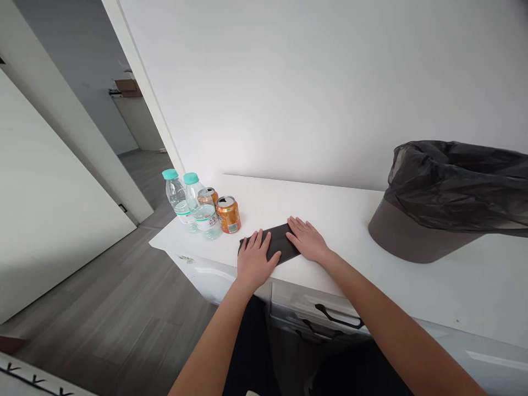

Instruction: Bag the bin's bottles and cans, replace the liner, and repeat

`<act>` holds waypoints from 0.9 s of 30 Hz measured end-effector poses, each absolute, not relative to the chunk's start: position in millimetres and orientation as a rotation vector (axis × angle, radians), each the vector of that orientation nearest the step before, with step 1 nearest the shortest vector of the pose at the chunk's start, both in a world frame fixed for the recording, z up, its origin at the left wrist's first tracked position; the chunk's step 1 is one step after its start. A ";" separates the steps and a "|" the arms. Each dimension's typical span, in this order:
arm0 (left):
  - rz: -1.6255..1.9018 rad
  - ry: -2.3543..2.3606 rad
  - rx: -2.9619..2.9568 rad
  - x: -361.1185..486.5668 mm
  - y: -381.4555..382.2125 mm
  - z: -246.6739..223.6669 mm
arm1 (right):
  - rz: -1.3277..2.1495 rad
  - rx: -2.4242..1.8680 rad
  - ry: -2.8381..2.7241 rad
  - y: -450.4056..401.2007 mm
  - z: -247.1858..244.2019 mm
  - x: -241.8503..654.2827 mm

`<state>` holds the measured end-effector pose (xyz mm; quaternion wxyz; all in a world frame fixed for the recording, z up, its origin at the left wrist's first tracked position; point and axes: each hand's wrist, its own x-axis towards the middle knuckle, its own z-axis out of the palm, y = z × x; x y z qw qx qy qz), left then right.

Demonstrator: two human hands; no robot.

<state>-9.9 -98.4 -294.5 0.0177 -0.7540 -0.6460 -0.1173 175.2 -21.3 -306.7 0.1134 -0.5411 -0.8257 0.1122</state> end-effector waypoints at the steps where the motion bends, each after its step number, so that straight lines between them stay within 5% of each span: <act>1: -0.365 -2.007 -2.343 -10.1 -98.2 -294.7 | 0.328 -1.599 -2.417 -19.6 -308.1 176.8; 12: -0.508 -1.971 -2.307 21.2 -98.7 -266.1 | 0.552 -1.379 -1.951 -17.3 -312.1 197.2; 27: -0.331 -1.935 -2.409 39.8 -66.0 -318.3 | 0.350 -1.480 -2.544 -11.9 -312.3 191.2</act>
